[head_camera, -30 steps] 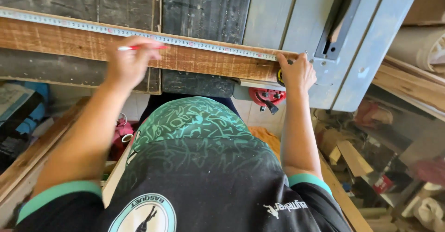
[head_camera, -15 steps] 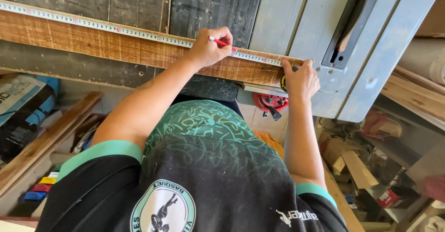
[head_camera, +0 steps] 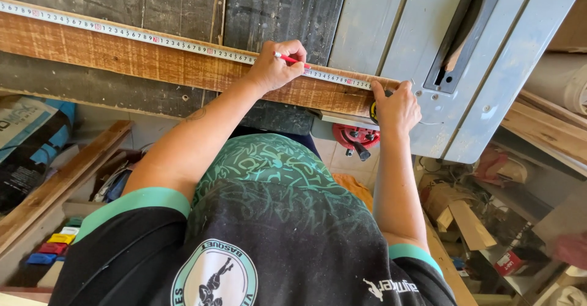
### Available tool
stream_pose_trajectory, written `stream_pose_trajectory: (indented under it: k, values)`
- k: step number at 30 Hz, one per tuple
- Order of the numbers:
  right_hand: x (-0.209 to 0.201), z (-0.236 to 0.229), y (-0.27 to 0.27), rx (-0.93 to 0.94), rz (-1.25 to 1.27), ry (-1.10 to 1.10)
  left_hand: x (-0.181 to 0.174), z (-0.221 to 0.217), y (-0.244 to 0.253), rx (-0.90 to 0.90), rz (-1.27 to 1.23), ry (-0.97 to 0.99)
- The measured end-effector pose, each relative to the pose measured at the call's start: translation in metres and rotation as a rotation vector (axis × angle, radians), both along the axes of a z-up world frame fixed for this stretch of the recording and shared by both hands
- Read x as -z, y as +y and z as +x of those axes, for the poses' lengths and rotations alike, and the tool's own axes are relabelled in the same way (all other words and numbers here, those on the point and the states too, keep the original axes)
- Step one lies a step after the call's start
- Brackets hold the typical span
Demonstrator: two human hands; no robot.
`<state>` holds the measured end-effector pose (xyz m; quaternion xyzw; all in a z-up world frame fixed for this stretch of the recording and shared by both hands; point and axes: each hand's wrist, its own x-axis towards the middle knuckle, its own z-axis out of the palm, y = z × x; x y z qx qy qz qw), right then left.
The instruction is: Measuring a wooden board with a tape measure, marking it with a pencil, and aligning it on a table saw for cutting.
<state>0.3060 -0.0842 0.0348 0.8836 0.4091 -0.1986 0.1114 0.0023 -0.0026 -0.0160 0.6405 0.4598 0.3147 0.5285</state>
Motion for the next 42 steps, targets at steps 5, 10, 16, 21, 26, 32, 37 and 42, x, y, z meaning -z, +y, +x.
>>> stream_pose_trajectory:
  k: [5, 10, 16, 21, 26, 32, 37, 42]
  values:
    - [-0.001, -0.001, 0.000, -0.002, -0.001, -0.004, 0.002, -0.001, -0.001, 0.002, 0.025, 0.009]
    - [-0.003, -0.002, 0.000, 0.004, -0.001, -0.006, 0.002, -0.001, -0.002, 0.008, 0.036, 0.022]
    - [-0.002, -0.001, 0.001, 0.012, -0.003, -0.004, 0.002, -0.002, -0.002, 0.014, 0.026, 0.005]
    - [-0.001, 0.000, -0.001, 0.011, 0.001, -0.002, 0.000, -0.001, -0.002, 0.000, 0.022, 0.008]
    - [0.000, 0.000, -0.001, 0.013, -0.009, 0.004, -0.002, 0.001, -0.003, -0.008, 0.027, 0.000]
    - [-0.005, 0.000, -0.004, -0.001, -0.015, 0.015, -0.012, -0.005, -0.002, -0.031, 0.035, -0.051]
    - [-0.056, -0.020, 0.000, -0.167, 0.048, 0.220, -0.028, -0.045, 0.002, 0.146, 0.437, 0.094]
    - [-0.065, -0.072, -0.006, -0.624, 0.005, 0.460, -0.080, -0.129, -0.009, 0.372, 0.329, 0.514]
